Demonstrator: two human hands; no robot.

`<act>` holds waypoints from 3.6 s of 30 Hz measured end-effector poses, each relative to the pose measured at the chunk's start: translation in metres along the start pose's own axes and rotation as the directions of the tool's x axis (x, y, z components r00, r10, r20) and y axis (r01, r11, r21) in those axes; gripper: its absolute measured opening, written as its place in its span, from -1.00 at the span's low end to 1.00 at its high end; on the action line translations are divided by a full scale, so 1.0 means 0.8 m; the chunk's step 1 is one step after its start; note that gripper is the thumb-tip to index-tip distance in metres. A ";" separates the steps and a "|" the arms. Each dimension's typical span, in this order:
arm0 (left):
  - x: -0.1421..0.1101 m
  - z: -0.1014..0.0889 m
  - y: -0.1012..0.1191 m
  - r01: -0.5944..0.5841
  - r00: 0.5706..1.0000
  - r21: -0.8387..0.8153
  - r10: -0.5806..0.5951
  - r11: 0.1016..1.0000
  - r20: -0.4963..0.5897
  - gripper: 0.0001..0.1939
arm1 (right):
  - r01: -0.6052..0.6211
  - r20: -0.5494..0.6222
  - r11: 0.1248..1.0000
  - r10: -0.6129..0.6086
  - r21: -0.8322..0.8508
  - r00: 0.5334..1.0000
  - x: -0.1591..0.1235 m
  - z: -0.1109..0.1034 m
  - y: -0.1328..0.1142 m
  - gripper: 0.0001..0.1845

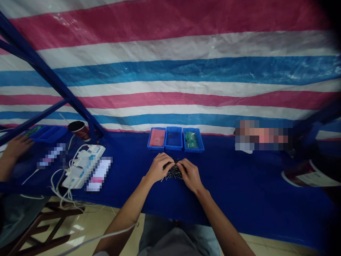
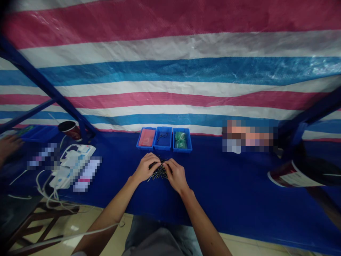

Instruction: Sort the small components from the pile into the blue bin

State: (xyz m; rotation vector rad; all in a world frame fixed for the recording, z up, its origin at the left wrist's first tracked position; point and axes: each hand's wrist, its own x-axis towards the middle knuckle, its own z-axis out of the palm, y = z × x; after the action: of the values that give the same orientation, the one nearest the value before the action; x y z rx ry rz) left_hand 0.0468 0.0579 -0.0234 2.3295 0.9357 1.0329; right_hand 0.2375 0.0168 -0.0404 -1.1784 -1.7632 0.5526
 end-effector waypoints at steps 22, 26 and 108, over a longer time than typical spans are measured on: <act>0.001 -0.001 0.002 -0.003 1.000 -0.005 0.003 1.000 -0.019 -0.79 | -0.005 0.006 1.000 0.005 0.015 1.000 0.001 0.000 -0.002 -0.73; 0.001 0.000 0.000 0.007 1.000 -0.017 -0.007 1.000 -0.019 -0.80 | -0.035 -0.002 0.999 0.035 0.011 0.999 -0.001 0.001 0.001 -0.80; 0.066 -0.024 -0.003 -0.084 0.634 -0.996 -0.773 -0.035 -0.026 -0.50 | 0.152 0.259 0.974 -0.192 0.167 0.947 -0.042 0.016 -0.104 -0.78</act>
State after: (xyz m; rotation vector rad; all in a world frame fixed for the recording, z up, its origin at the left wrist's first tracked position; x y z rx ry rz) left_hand 0.0575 0.0997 0.0131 0.3605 0.5927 1.4884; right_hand 0.1911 -0.0486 0.0016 -0.8671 -1.9994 0.7535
